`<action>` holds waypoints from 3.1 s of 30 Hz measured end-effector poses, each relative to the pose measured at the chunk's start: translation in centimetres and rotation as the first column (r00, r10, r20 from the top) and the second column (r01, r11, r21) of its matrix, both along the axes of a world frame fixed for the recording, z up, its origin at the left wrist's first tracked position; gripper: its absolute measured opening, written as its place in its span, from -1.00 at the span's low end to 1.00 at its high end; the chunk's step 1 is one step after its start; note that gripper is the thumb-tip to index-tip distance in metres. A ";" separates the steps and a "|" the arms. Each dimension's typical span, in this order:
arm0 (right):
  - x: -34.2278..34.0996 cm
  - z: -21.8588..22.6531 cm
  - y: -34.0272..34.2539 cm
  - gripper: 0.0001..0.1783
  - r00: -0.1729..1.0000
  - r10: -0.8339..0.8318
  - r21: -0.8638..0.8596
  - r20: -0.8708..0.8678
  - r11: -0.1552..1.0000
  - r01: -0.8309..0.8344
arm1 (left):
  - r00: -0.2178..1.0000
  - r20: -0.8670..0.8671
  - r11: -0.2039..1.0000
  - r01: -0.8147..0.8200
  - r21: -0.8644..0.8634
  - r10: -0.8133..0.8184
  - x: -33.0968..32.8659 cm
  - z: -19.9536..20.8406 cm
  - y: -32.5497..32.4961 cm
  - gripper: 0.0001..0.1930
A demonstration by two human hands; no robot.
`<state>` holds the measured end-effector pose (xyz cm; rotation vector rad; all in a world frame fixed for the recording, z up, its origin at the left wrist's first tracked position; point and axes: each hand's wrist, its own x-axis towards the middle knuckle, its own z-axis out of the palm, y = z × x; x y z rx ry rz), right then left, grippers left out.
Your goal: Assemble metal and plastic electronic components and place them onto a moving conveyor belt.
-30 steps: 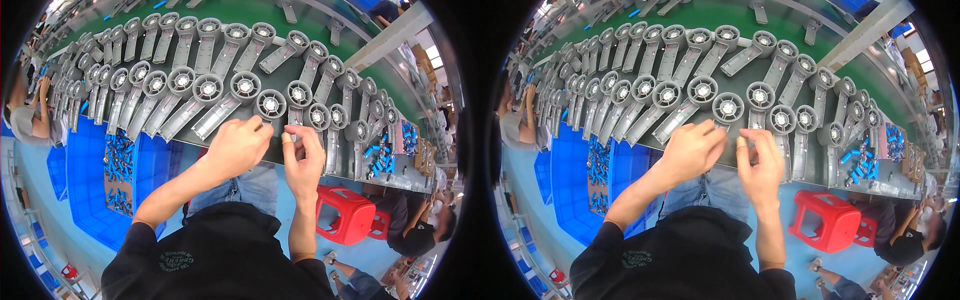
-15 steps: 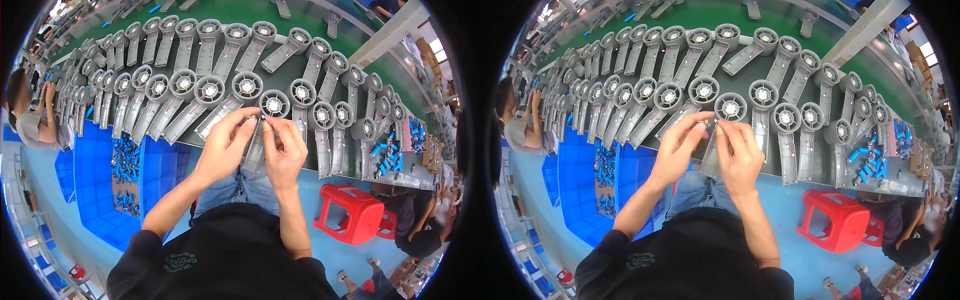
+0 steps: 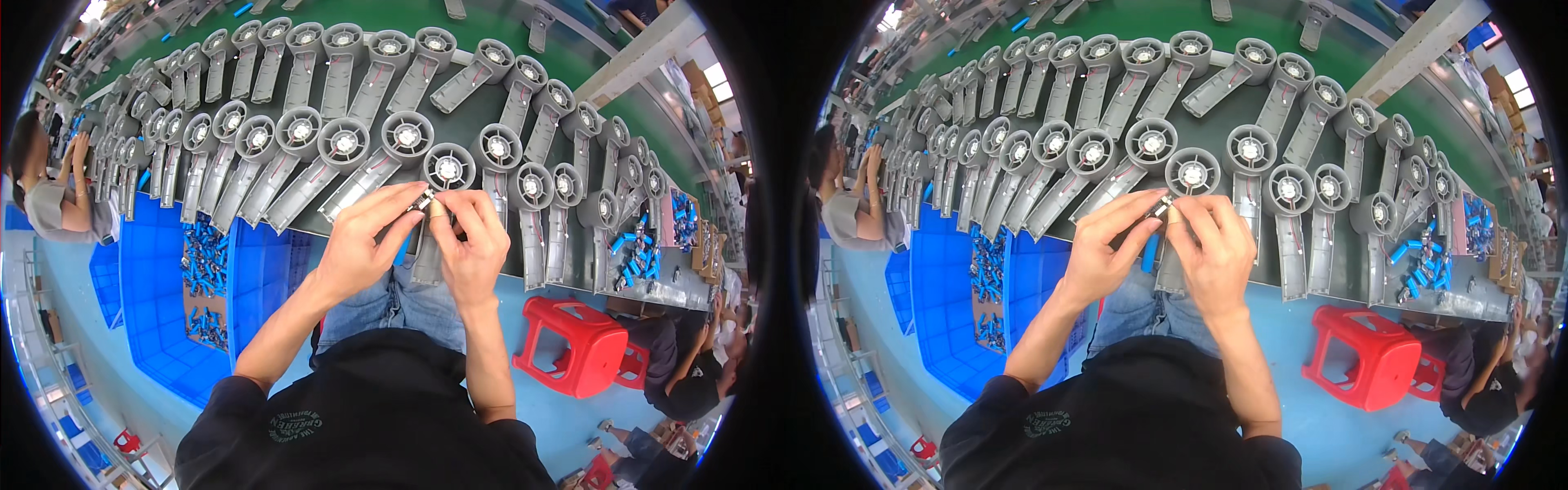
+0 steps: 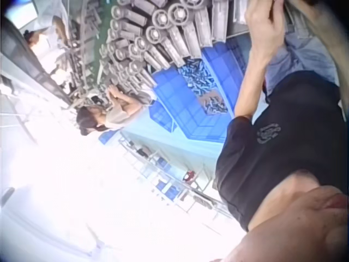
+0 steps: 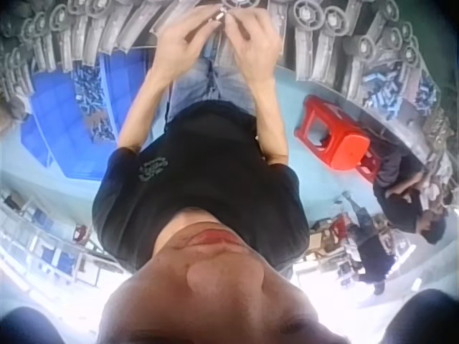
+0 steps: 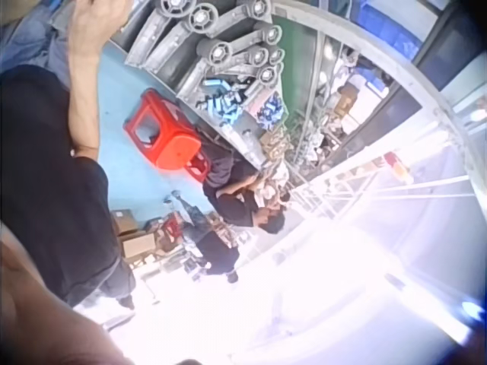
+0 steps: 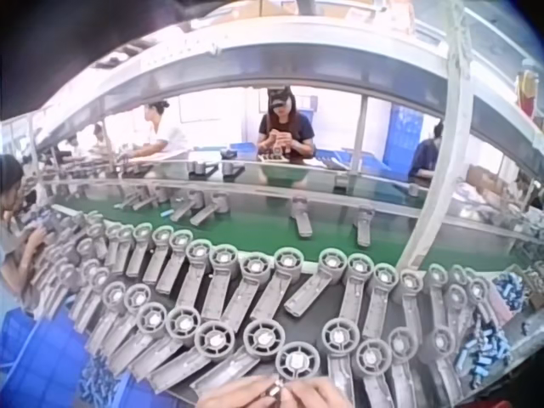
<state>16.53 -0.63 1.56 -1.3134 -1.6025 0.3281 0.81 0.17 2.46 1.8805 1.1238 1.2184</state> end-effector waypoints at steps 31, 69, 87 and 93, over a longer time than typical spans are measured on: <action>1.2 0.7 1.1 -0.85 0.976 0.158 0.025 0.147 0.986 -0.163 | 0.986 -0.154 0.992 0.078 0.097 -0.062 -0.8 0.1 0.4 -0.64; 1.0 2.9 -5.0 -0.78 0.972 -0.073 -0.405 0.225 0.900 0.161 | 0.987 -0.159 0.997 0.043 0.058 -0.033 -0.6 -0.1 0.9 -0.63; 4.1 9.4 24.3 -0.55 0.952 0.030 -0.376 0.306 0.922 0.091 | 0.840 0.513 0.907 0.060 -0.416 0.179 3.6 5.7 31.5 -0.78; 0.4 2.9 36.3 -0.55 0.945 0.160 -0.424 0.286 0.905 -0.025 | 0.885 -0.101 0.884 -0.462 -0.074 0.454 0.2 1.0 39.8 -0.86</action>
